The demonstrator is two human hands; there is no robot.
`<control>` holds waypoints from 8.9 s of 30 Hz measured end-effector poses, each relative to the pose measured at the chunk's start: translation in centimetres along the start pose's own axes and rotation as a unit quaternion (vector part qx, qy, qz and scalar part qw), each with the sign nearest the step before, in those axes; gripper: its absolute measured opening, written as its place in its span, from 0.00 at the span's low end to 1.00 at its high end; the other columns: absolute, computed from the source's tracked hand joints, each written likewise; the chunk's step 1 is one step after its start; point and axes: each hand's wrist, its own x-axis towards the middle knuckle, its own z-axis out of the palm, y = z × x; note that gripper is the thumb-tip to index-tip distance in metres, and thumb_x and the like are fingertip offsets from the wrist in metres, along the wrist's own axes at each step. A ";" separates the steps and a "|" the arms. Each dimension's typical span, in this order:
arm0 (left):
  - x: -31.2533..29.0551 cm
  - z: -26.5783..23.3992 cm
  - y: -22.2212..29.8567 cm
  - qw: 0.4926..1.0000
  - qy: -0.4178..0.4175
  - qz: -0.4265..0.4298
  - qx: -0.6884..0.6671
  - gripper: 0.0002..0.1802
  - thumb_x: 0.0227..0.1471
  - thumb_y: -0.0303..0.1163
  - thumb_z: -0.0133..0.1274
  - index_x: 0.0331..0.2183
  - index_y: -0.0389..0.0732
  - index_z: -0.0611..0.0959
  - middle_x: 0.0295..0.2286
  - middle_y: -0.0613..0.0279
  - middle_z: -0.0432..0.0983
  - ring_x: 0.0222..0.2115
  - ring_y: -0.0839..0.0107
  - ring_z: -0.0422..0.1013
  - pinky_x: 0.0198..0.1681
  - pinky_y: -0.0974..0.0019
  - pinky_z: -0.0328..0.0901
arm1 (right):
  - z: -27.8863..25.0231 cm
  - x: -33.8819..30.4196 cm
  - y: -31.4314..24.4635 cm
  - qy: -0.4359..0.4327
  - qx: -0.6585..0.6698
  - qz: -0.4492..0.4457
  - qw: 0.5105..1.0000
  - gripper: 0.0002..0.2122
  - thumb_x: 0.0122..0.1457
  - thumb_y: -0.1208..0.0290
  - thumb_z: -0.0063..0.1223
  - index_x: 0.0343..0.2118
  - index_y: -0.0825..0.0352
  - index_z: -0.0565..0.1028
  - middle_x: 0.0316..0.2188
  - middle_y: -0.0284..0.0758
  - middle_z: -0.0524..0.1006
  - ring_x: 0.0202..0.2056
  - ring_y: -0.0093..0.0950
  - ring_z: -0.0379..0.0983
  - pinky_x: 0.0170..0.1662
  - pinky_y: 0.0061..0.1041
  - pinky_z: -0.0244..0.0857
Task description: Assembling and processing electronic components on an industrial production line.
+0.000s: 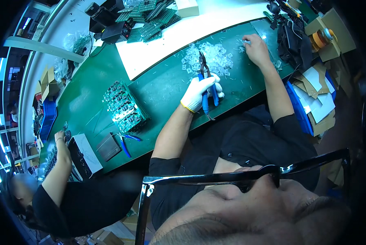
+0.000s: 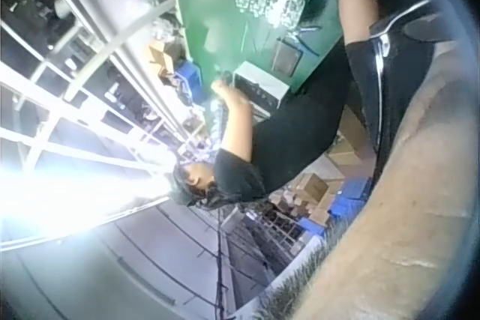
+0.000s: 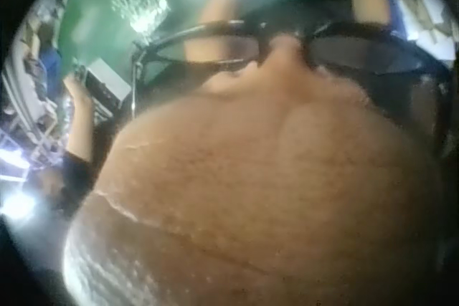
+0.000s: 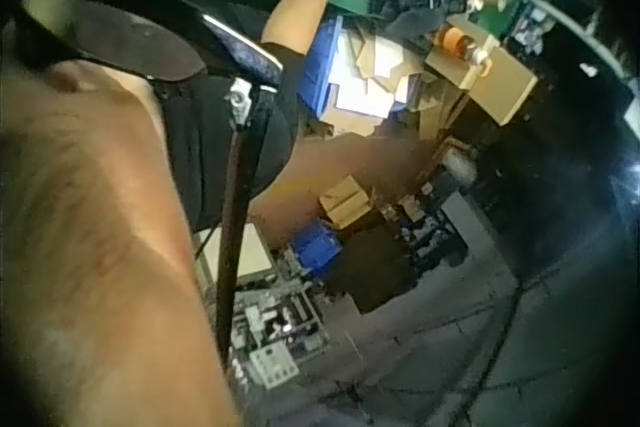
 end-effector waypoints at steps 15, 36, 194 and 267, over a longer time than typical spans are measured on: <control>-0.3 0.1 0.1 1.000 -0.024 0.006 -0.002 0.19 0.62 0.41 0.63 0.46 0.36 0.82 0.32 0.53 0.84 0.32 0.60 0.83 0.39 0.59 0.78 | 0.0 -1.4 -0.9 -0.018 0.344 0.028 0.938 0.13 0.64 0.76 0.64 0.50 0.70 0.81 0.40 0.35 0.81 0.41 0.25 0.79 0.46 0.25 0.75; -0.6 0.1 0.5 0.997 -0.029 -0.027 0.064 0.23 0.63 0.44 0.62 0.49 0.34 0.81 0.35 0.52 0.84 0.36 0.57 0.83 0.43 0.55 0.77 | 0.9 -2.0 -9.7 -0.198 0.716 0.178 0.645 0.11 0.68 0.76 0.60 0.51 0.69 0.76 0.44 0.35 0.79 0.46 0.26 0.79 0.47 0.22 0.74; -0.9 -0.3 1.7 0.998 -0.014 -0.025 0.062 0.24 0.60 0.42 0.64 0.51 0.35 0.81 0.36 0.55 0.84 0.37 0.65 0.82 0.42 0.62 0.76 | 0.5 -1.1 -9.7 -0.265 0.673 0.202 0.660 0.08 0.65 0.80 0.64 0.46 0.70 0.81 0.42 0.34 0.83 0.42 0.23 0.82 0.49 0.24 0.77; -1.0 0.6 1.7 0.998 0.023 -0.013 0.050 0.18 0.61 0.35 0.63 0.48 0.34 0.81 0.34 0.55 0.84 0.35 0.64 0.82 0.43 0.60 0.76 | -0.6 1.3 1.6 -0.123 0.133 0.100 0.978 0.14 0.58 0.72 0.66 0.48 0.66 0.83 0.41 0.40 0.82 0.40 0.38 0.79 0.48 0.36 0.74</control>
